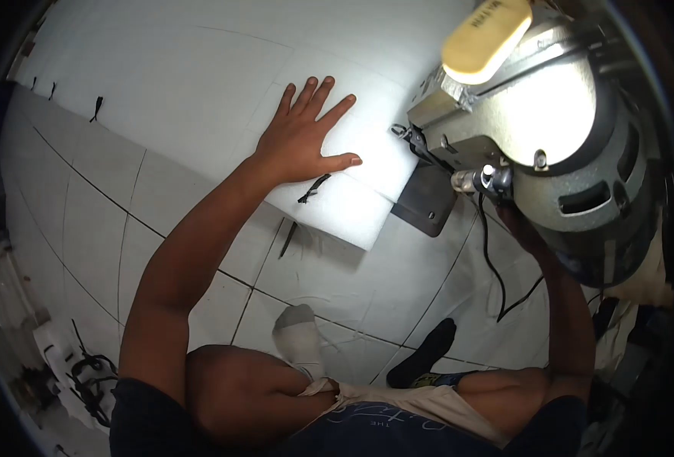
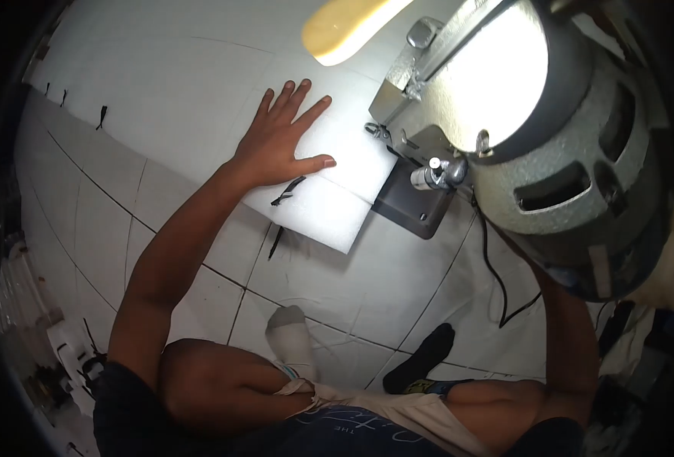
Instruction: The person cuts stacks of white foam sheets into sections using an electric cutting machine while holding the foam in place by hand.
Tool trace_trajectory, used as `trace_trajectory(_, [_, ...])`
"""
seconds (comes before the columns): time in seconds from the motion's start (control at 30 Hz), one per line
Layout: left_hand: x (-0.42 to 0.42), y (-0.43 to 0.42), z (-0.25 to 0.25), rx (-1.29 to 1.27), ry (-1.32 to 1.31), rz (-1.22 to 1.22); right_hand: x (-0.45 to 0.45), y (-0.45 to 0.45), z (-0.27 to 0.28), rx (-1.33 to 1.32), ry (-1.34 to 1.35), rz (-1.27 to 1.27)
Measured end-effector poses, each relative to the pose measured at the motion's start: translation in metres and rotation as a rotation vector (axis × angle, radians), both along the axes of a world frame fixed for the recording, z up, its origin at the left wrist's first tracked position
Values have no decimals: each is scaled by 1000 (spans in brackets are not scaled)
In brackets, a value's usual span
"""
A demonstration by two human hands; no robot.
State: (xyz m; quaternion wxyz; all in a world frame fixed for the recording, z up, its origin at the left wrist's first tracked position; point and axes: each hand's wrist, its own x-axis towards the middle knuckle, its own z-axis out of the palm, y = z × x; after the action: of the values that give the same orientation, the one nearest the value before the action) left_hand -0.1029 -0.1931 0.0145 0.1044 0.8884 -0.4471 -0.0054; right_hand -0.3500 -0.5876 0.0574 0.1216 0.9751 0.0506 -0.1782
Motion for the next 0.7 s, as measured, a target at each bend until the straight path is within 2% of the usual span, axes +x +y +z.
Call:
trace_trajectory(0.07, [-1,-1,2,24,15,-3,7,13,-5,-868,-535,548])
trace_trajectory(0.13, [0,0,1,13,15,0,19,23,11,-935,-478,577])
trace_trajectory(0.2, [0,0,0,-1,18,-13,22,27,11,-749,-409,536])
trace_trajectory(0.23, [0,0,0,13,12,-15,24,30,5,-748,-413,543])
trace_trajectory(0.3, [-1,0,0,7,21,-10,29,34,-8,-894,-659,614])
trace_trajectory(0.33, [0,0,1,1,27,-12,30,38,3,-896,-667,626])
trace_trajectory(0.4, [-1,-1,-1,-1,38,-5,28,47,31,-694,-96,322])
trace_trajectory(0.43, [0,-1,0,3,46,-11,42,51,30,-985,-533,667])
trace_trajectory(0.53, [0,-1,0,52,40,0,41,43,12,-1050,-406,614])
trace_trajectory(0.57, [0,-3,-1,50,42,-3,40,41,11,-1051,-402,613])
trace_trajectory(0.63, [1,-2,0,31,37,-8,44,40,14,-131,-450,328])
trace_trajectory(0.7, [1,-1,2,36,54,-1,47,50,27,-159,-520,375])
